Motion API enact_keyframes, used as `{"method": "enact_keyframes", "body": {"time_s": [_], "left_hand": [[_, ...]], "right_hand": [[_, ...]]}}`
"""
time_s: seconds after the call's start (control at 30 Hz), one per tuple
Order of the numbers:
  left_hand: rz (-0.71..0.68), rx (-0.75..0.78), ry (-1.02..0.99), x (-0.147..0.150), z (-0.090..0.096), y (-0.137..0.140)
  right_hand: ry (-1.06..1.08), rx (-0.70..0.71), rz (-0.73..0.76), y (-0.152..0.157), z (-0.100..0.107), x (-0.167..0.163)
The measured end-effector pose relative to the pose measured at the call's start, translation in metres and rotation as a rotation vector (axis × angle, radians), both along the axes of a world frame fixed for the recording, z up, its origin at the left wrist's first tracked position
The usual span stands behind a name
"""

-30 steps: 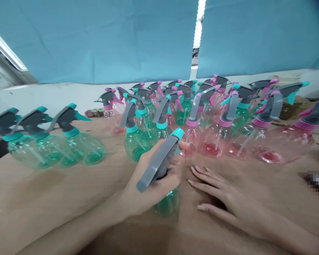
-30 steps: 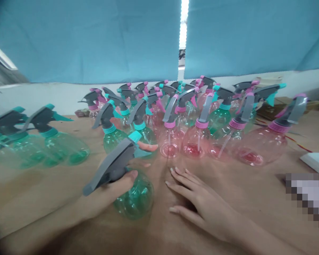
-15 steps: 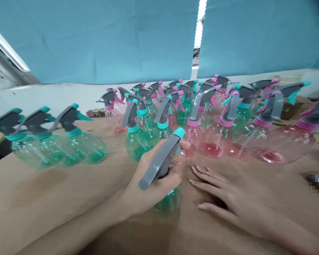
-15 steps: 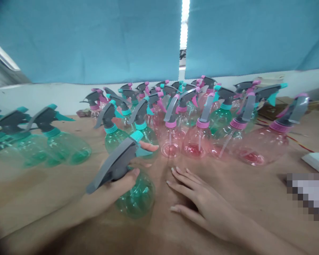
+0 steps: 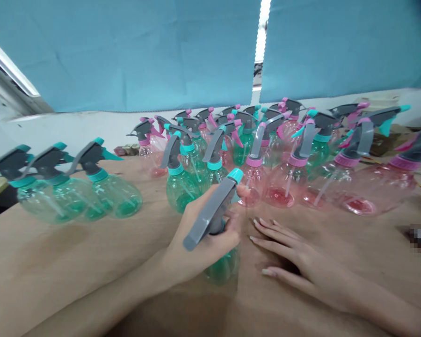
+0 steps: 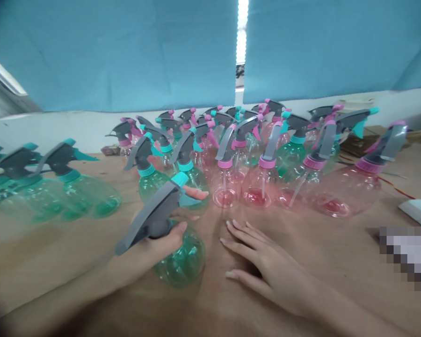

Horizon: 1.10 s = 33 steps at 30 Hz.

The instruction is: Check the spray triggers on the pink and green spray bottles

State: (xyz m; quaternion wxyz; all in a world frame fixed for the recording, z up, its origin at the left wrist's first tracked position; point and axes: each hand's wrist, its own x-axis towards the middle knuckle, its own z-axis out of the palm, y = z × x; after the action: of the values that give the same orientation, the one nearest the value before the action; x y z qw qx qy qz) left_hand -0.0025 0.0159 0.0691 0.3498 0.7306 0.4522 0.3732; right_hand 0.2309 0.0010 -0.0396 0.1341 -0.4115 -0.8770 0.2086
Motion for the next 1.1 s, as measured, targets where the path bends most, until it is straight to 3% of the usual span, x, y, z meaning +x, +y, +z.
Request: {"method": "enact_keyframes", "body": {"time_s": [0.37, 0.57, 0.83, 1.1], "left_hand": [[0.033, 0.068, 0.055, -0.0011, -0.0039, 0.0025], [-0.080, 0.106, 0.126, -0.0068, -0.0018, 0.0050], [-0.016, 0.091, 0.070, -0.0055, -0.0049, 0.0030], [-0.005, 0.118, 0.048, -0.0069, 0.0043, -0.0005]], "right_hand": [[-0.009, 0.001, 0.001, -0.0001, 0.0000, 0.0001], [-0.007, -0.029, -0.005, 0.0003, 0.0028, -0.0007], [-0.020, -0.036, -0.002, 0.0010, 0.0034, -0.0012], [-0.017, -0.038, -0.004, 0.0006, 0.0039, -0.0020]]}}
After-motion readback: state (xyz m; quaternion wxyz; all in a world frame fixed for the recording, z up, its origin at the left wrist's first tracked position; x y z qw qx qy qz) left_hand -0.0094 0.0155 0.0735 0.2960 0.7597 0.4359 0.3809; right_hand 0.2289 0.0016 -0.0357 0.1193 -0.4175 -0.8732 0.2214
